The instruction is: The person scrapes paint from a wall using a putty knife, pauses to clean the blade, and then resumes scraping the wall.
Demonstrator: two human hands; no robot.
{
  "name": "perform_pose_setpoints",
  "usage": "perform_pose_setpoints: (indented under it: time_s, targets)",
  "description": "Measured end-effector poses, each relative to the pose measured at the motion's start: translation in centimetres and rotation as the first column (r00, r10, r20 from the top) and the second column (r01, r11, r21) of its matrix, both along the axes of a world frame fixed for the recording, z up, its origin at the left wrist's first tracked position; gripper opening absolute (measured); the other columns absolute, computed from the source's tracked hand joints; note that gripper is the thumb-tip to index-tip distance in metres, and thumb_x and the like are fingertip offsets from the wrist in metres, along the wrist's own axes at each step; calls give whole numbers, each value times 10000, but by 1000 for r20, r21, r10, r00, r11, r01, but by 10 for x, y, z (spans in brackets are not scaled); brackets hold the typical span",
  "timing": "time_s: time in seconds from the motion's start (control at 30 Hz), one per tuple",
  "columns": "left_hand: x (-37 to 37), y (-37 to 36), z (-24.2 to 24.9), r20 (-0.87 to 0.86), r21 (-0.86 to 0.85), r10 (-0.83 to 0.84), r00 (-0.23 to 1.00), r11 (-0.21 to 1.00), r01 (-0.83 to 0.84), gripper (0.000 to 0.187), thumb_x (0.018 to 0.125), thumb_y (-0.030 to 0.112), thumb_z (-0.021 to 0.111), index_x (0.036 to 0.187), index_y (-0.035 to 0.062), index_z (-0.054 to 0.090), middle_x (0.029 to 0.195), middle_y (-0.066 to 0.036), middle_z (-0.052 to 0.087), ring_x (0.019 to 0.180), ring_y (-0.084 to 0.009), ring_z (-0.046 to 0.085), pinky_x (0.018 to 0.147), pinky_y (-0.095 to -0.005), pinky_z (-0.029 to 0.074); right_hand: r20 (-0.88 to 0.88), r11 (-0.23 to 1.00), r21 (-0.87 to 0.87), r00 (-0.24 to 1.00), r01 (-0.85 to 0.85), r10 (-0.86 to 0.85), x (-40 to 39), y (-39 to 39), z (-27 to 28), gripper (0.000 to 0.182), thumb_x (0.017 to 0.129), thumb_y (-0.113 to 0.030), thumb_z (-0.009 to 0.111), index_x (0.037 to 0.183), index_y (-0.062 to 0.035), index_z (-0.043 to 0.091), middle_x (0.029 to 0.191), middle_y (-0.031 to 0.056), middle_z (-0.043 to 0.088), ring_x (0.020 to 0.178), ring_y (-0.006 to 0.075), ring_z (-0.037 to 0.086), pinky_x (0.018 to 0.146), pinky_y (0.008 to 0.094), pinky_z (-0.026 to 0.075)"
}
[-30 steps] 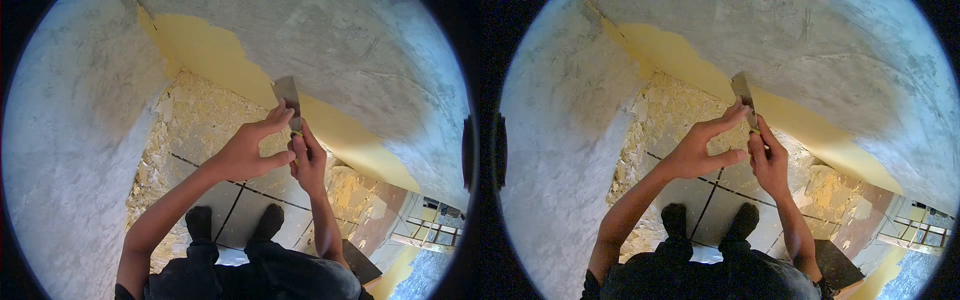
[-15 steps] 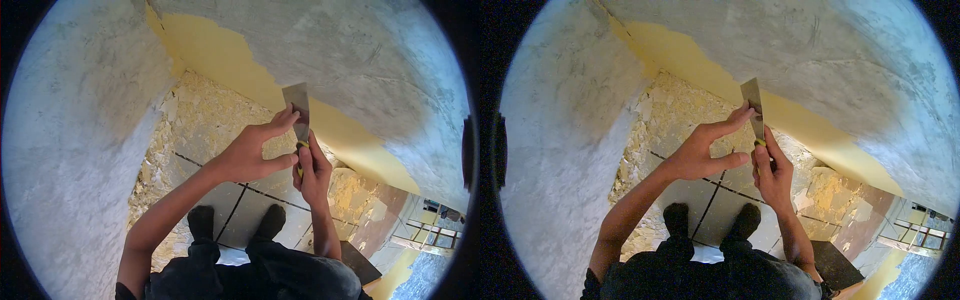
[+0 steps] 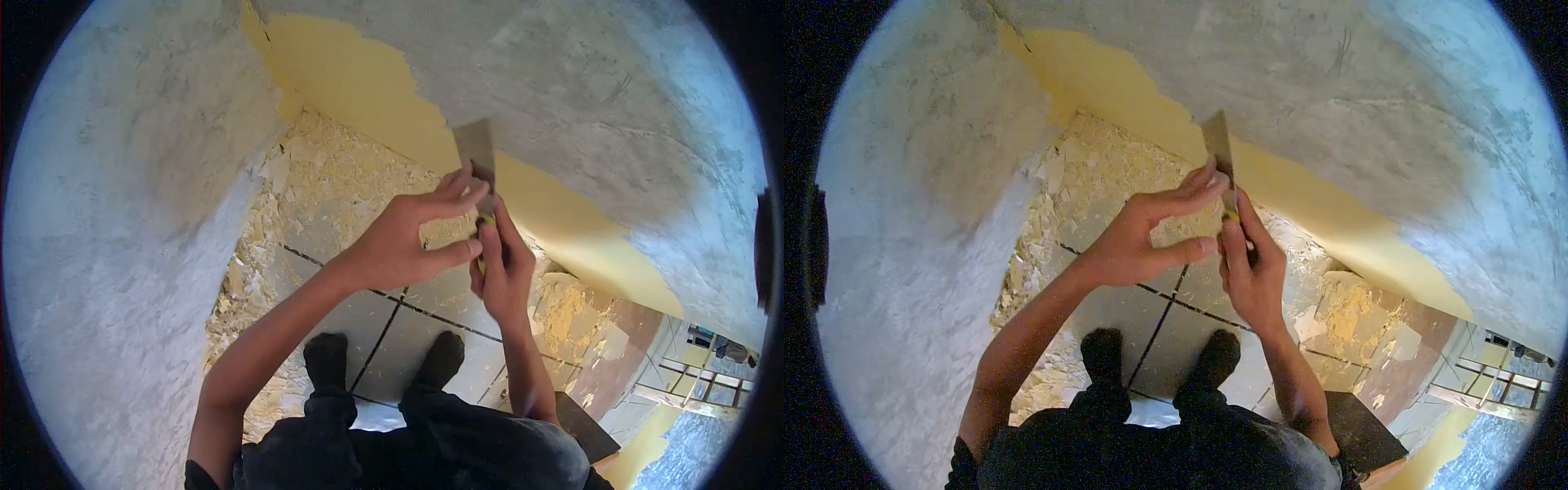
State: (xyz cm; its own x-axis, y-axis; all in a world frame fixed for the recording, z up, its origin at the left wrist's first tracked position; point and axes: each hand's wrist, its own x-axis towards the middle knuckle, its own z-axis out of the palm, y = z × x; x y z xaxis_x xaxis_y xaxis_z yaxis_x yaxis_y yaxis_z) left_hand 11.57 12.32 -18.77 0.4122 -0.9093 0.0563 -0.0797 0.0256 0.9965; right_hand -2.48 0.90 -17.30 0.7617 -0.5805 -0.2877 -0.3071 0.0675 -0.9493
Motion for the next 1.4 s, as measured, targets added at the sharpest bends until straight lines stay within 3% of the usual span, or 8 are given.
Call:
perform_pose_setpoints:
  time_s: [0.7,0.8,0.9,0.97,1.03,1.07,1.2,1.4]
  targets:
    - [4,3,0,-17,-15,-9,1000,1000,9,552,837,158,699,1346,55,511,1475,-213,348,1419,-276,232,1136,-408,213,-26,997,-43,998,56,-58,15,3,-4,427,992,-188,509,1403,-86,454,657,-45,485,525,28,412,462,197,356]
    - [3,1,-8,102,23,89,991,996,-91,542,835,160,704,1338,63,523,1475,-221,342,1419,-282,230,1136,-408,209,-8,1000,-23,1000,-18,18,21,1,-9,427,992,-192,510,1404,-93,455,692,-35,514,525,22,411,455,191,356]
    - [7,6,-2,-46,-12,17,999,1000,-18,531,837,155,704,1332,74,532,1473,-234,334,1417,-297,233,1135,-410,212,-32,999,21,999,36,-35,6,10,7,436,990,-202,520,1405,-89,452,707,-36,512,526,28,413,458,199,355]
    - [4,6,1,-20,-24,-2,1000,1000,2,518,840,142,700,1328,81,537,1469,-244,332,1416,-293,235,1131,-407,223,3,1000,3,1000,13,-13,8,4,-12,442,988,-204,525,1406,-83,448,711,-38,508,530,30,416,458,198,355]
    - [1,5,-4,23,-5,38,999,999,-38,508,843,136,696,1324,85,542,1469,-243,334,1416,-294,238,1130,-405,226,146,967,-253,988,-20,58,25,-4,-36,432,992,-195,515,1402,-77,452,709,-37,514,527,27,417,453,186,352]
    - [1,4,-7,76,15,77,994,997,-78,498,846,130,692,1320,89,547,1468,-242,335,1415,-294,241,1130,-404,230,76,1000,-2,997,-23,23,25,3,-20,422,991,-186,514,1393,-67,463,717,-29,519,551,24,418,467,181,353]
    - [8,8,5,-38,18,-9,999,1000,10,478,845,127,693,1304,88,563,1466,-242,338,1415,-287,242,1130,-403,230,1,999,-29,999,35,-35,15,9,7,413,991,-184,514,1384,-63,474,717,-30,509,576,26,416,490,187,356]
    - [2,5,-8,-29,5,103,994,995,-103,441,835,184,697,1258,93,607,1444,-282,343,1410,-319,240,1123,-400,252,35,999,-47,999,-24,26,28,0,-11,417,988,-174,515,1390,-76,471,729,-24,536,532,19,419,457,183,348]
